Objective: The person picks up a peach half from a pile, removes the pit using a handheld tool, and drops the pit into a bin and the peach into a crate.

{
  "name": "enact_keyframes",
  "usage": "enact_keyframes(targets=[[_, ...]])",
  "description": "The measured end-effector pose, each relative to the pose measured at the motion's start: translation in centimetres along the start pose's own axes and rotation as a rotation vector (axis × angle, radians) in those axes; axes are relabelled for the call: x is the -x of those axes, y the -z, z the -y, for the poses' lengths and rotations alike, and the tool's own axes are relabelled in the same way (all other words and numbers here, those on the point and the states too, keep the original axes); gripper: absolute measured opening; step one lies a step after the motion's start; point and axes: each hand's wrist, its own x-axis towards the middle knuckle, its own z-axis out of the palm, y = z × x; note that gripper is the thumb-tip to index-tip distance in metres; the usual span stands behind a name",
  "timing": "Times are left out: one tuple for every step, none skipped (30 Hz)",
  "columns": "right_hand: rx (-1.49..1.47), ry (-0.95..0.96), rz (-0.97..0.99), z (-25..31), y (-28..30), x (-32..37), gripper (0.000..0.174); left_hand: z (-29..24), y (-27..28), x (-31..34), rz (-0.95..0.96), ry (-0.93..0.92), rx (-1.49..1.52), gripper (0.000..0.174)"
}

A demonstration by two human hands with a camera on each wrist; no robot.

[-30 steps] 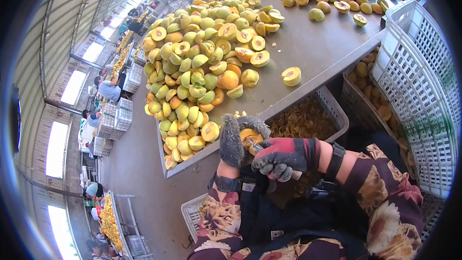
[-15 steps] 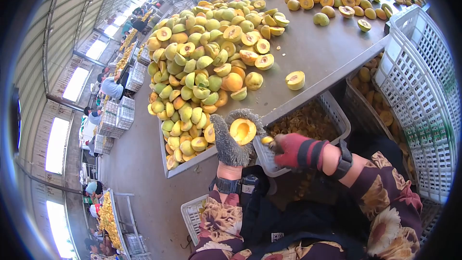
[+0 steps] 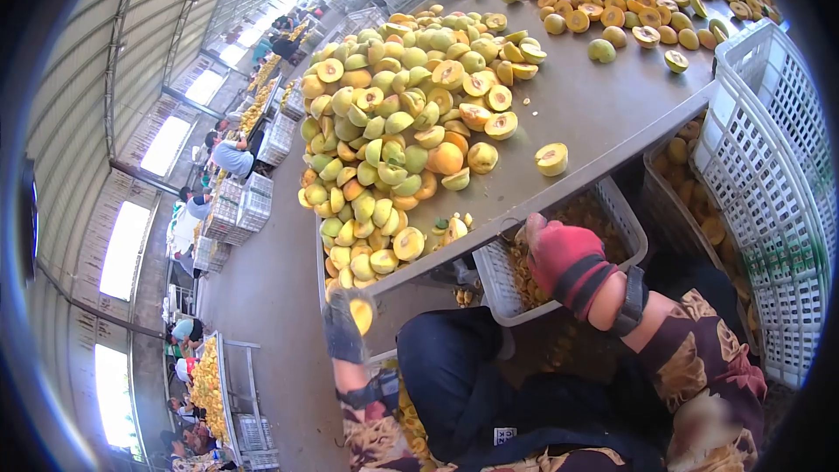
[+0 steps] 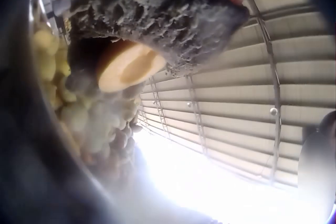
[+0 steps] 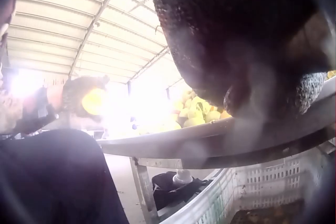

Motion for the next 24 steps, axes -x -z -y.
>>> enact_keyframes(targets=[[-0.004, -0.006, 0.024, 0.0, 0.1, 0.1, 0.032, 2.5, 2.5, -0.5, 0.211, -0.092, -0.491, 0.034], [-0.009, -0.009, 0.05, 0.1, 0.1, 0.3, 0.032, 4.4, 4.3, -1.2, 0.42, -0.179, -0.984, 0.034], [-0.015, -0.006, 0.08, 0.3, 0.0, 0.3, 0.032, 3.5, 4.4, -1.0, 0.401, -0.156, -0.98, 0.033], [-0.016, 0.002, 0.095, 0.5, 0.0, 0.3, 0.032, 2.0, 4.3, -0.7, 0.376, -0.129, -0.978, 0.032], [-0.019, 0.01, 0.108, 0.6, -0.1, 0.2, 0.032, 0.8, 4.1, -0.9, 0.351, -0.103, -0.977, 0.032], [-0.021, 0.016, 0.121, 0.7, -0.2, 0.1, 0.032, 0.3, 3.3, -1.3, 0.336, -0.22, -0.999, 0.031], [-0.039, 0.016, 0.123, 0.8, -0.2, 0.1, 0.033, -0.3, 2.0, -1.9, 0.326, -0.337, -1.016, 0.031], [-0.043, 0.023, 0.135, 1.1, -0.3, -0.1, 0.033, -0.9, 0.3, -2.8, 0.342, -0.434, -0.991, 0.028], [-0.042, 0.025, 0.147, 1.1, -0.4, -0.2, 0.032, -1.4, -1.8, -3.9, 0.362, -0.532, -0.958, 0.025], [-0.039, 0.02, 0.16, 1.0, -0.6, -0.3, 0.032, -1.7, -4.0, -5.3, 0.405, -0.586, -0.881, 0.027], [-0.04, 0.024, 0.15, 0.8, -0.9, -0.3, 0.032, -2.1, -6.2, -6.7, 0.45, -0.641, -0.801, 0.029], [-0.041, 0.025, 0.138, 0.8, -1.4, -0.4, 0.031, -3.1, -8.4, -7.7, 0.513, -0.667, -0.701, 0.031], [-0.043, 0.026, 0.127, 0.6, -1.5, -0.4, 0.031, -4.2, -10.4, -8.5, 0.575, -0.692, -0.6, 0.033], [-0.048, 0.026, 0.134, 0.5, -1.4, -0.5, 0.03, -5.0, -12.0, -9.0, 0.637, -0.713, -0.5, 0.035], [-0.053, 0.029, 0.142, 0.5, -1.2, -0.7, 0.03, -5.5, -13.1, -9.3, 0.732, -0.678, -0.576, 0.036], [-0.059, 0.032, 0.15, 0.5, -1.0, -0.8, 0.03, -5.9, -14.2, -9.5, 0.827, -0.642, -0.654, 0.037], [-0.067, 0.045, 0.135, 0.5, -0.8, -0.8, 0.029, -6.3, -15.0, -9.8, 0.921, -0.604, -0.733, 0.039], [-0.073, 0.046, 0.128, 0.4, -0.7, -0.9, 0.029, -6.7, -15.6, -10.1, 0.958, -0.635, -0.807, 0.039], [-0.079, 0.048, 0.121, 0.3, -0.7, -0.9, 0.029, -7.1, -15.9, -10.4, 0.994, -0.665, -0.884, 0.039], [-0.087, 0.051, 0.114, 0.3, -0.6, -0.9, 0.029, -7.3, -16.0, -10.6, 1.029, -0.695, -0.962, 0.04], [-0.088, 0.051, 0.115, 0.3, -0.5, -0.8, 0.029, -6.2, -16.0, -10.9, 0.99, -0.734, -0.994, 0.039], [-0.089, 0.053, 0.114, 0.4, -0.4, -0.8, 0.029, -4.9, -15.9, -11.4, 0.976, -0.738, -0.926, 0.039], [-0.09, 0.057, 0.111, 0.4, -0.2, -0.9, 0.029, -4.1, -15.7, -12.0, 0.959, -0.743, -0.861, 0.038], [-0.1, 0.056, 0.103, 0.4, -0.1, -0.9, 0.03, -3.3, -15.6, -12.3, 0.939, -0.75, -0.796, 0.037]])
